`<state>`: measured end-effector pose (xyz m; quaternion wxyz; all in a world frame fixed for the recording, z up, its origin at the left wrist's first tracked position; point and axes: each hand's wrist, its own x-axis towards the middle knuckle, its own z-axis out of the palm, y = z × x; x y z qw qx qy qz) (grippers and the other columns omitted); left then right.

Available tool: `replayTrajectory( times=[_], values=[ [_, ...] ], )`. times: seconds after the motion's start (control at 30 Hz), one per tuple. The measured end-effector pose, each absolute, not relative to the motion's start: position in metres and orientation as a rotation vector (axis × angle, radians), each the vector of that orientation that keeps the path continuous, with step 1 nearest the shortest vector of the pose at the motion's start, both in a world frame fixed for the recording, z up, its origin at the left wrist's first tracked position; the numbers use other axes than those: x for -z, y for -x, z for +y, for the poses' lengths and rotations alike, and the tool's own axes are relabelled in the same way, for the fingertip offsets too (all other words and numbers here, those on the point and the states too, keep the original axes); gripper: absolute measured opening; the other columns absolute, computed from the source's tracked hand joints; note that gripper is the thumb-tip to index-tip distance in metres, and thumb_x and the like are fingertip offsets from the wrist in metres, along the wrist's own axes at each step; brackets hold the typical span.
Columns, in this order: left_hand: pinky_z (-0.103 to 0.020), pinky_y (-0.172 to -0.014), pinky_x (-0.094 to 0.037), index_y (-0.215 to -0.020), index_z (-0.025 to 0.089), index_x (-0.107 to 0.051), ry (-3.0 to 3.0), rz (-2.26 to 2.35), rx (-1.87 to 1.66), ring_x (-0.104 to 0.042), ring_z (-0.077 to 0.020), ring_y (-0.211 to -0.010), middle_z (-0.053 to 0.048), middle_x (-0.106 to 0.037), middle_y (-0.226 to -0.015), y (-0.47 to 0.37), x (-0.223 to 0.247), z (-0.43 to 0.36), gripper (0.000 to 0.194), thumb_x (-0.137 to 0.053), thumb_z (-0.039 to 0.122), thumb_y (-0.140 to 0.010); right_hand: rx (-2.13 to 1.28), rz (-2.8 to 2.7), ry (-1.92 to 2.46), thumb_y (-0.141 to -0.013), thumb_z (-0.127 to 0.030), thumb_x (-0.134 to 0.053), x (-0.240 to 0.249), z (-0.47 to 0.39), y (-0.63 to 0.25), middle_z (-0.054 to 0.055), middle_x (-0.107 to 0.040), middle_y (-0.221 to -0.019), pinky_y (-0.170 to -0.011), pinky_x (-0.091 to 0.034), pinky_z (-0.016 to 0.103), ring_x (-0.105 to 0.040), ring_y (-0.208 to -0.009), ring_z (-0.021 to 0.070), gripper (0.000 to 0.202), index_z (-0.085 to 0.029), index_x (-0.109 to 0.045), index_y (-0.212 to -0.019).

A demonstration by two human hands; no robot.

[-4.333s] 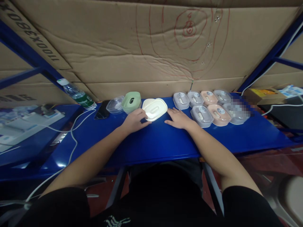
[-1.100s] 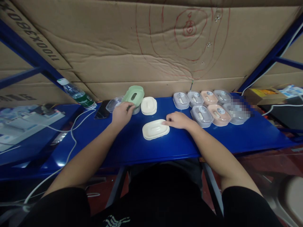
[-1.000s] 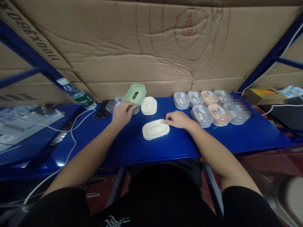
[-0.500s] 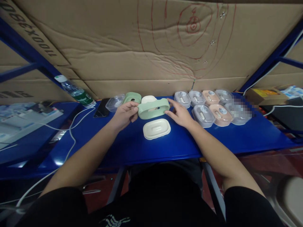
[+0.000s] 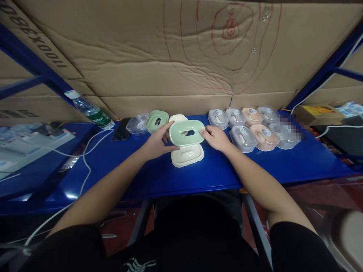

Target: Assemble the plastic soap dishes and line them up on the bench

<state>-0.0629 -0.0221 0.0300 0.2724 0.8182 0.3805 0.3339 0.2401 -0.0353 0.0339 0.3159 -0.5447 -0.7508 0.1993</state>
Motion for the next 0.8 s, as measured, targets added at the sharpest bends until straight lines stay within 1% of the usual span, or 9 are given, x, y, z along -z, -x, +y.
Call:
replayTrajectory(
  times=[0.03,0.1,0.17,0.23,0.37,0.47,0.57,0.7,0.8],
  values=[
    [-0.045,-0.086,-0.061,-0.163,0.023,-0.042,-2.236,1.024,-0.893,-0.068,-0.0266,-0.099,-0.017,-0.060,-0.141,0.063,-0.030,-0.021,0.110,-0.096,0.045,-0.070,-0.539,-1.984,1.443,-0.098,-0.078,-0.042,-0.034,-0.035,-0.240,0.003,-0.057,-0.064,-0.064,-0.038,0.033,-0.052,-0.067,0.0187,0.061,-0.025,-0.045,-0.068],
    [-0.044,-0.085,-0.061,-0.158,0.022,-0.047,-2.288,1.004,-0.890,-0.067,-0.0274,-0.104,-0.019,-0.055,-0.149,0.066,-0.032,-0.020,0.107,-0.097,0.049,-0.068,-0.581,-1.991,1.447,-0.099,-0.075,-0.043,-0.034,-0.035,-0.241,0.003,-0.055,-0.062,-0.064,-0.037,0.032,-0.051,-0.067,0.0182,0.060,-0.025,-0.043,-0.066],
    [-0.041,-0.082,-0.060,-0.154,0.022,-0.052,-2.325,0.962,-0.880,-0.065,-0.0267,-0.103,-0.019,-0.055,-0.150,0.069,-0.034,-0.018,0.107,-0.099,0.054,-0.064,-0.643,-1.999,1.451,-0.099,-0.071,-0.045,-0.034,-0.035,-0.241,0.002,-0.054,-0.060,-0.063,-0.037,0.032,-0.051,-0.065,0.0179,0.058,-0.025,-0.043,-0.065],
    [-0.041,-0.081,-0.060,-0.152,0.022,-0.055,-2.350,0.914,-0.864,-0.065,-0.0258,-0.101,-0.018,-0.057,-0.145,0.073,-0.036,-0.017,0.107,-0.100,0.056,-0.061,-0.720,-2.022,1.464,-0.098,-0.069,-0.047,-0.034,-0.035,-0.241,0.002,-0.055,-0.060,-0.062,-0.037,0.032,-0.051,-0.064,0.0176,0.056,-0.024,-0.044,-0.064],
    [-0.046,-0.091,-0.058,-0.151,0.024,-0.057,-2.381,0.841,-0.782,-0.065,-0.0275,-0.104,-0.015,-0.062,-0.135,0.077,-0.037,-0.015,0.106,-0.100,0.056,-0.060,-0.834,-2.088,1.466,-0.095,-0.068,-0.049,-0.034,-0.036,-0.240,0.003,-0.058,-0.061,-0.062,-0.038,0.031,-0.053,-0.063,0.0174,0.055,-0.024,-0.046,-0.063],
    [-0.052,-0.102,-0.055,-0.151,0.025,-0.059,-2.412,0.810,-0.666,-0.065,-0.0325,-0.118,-0.014,-0.063,-0.138,0.077,-0.038,-0.016,0.105,-0.100,0.056,-0.059,-0.837,-2.164,1.457,-0.096,-0.067,-0.049,-0.035,-0.036,-0.239,0.003,-0.058,-0.062,-0.063,-0.037,0.032,-0.053,-0.065,0.0180,0.054,-0.023,-0.048,-0.063],
    [-0.055,-0.110,-0.051,-0.148,0.027,-0.062,-2.435,0.783,-0.590,-0.062,-0.0362,-0.130,-0.013,-0.064,-0.143,0.076,-0.039,-0.019,0.100,-0.099,0.053,-0.058,-0.820,-2.247,1.469,-0.096,-0.064,-0.048,-0.036,-0.037,-0.239,0.003,-0.057,-0.062,-0.063,-0.035,0.032,-0.052,-0.065,0.0178,0.053,-0.023,-0.049,-0.064],
    [-0.054,-0.108,-0.053,-0.138,0.027,-0.069,-2.442,0.778,-0.542,-0.066,-0.0354,-0.126,-0.012,-0.069,-0.137,0.074,-0.042,-0.021,0.088,-0.098,0.050,-0.058,-0.808,-2.355,1.454,-0.097,-0.064,-0.048,-0.037,-0.037,-0.239,0.001,-0.053,-0.061,-0.060,-0.032,0.032,-0.048,-0.062,0.0162,0.054,-0.023,-0.048,-0.061],
    [-0.053,-0.105,-0.055,-0.132,0.025,-0.071,-2.436,0.809,-0.456,-0.069,-0.0354,-0.121,-0.011,-0.072,-0.131,0.073,-0.044,-0.022,0.086,-0.099,0.051,-0.054,-0.792,-2.411,1.427,-0.097,-0.066,-0.048,-0.036,-0.037,-0.239,0.001,-0.053,-0.061,-0.060,-0.031,0.033,-0.047,-0.061,0.0157,0.057,-0.023,-0.047,-0.060]
  ],
)
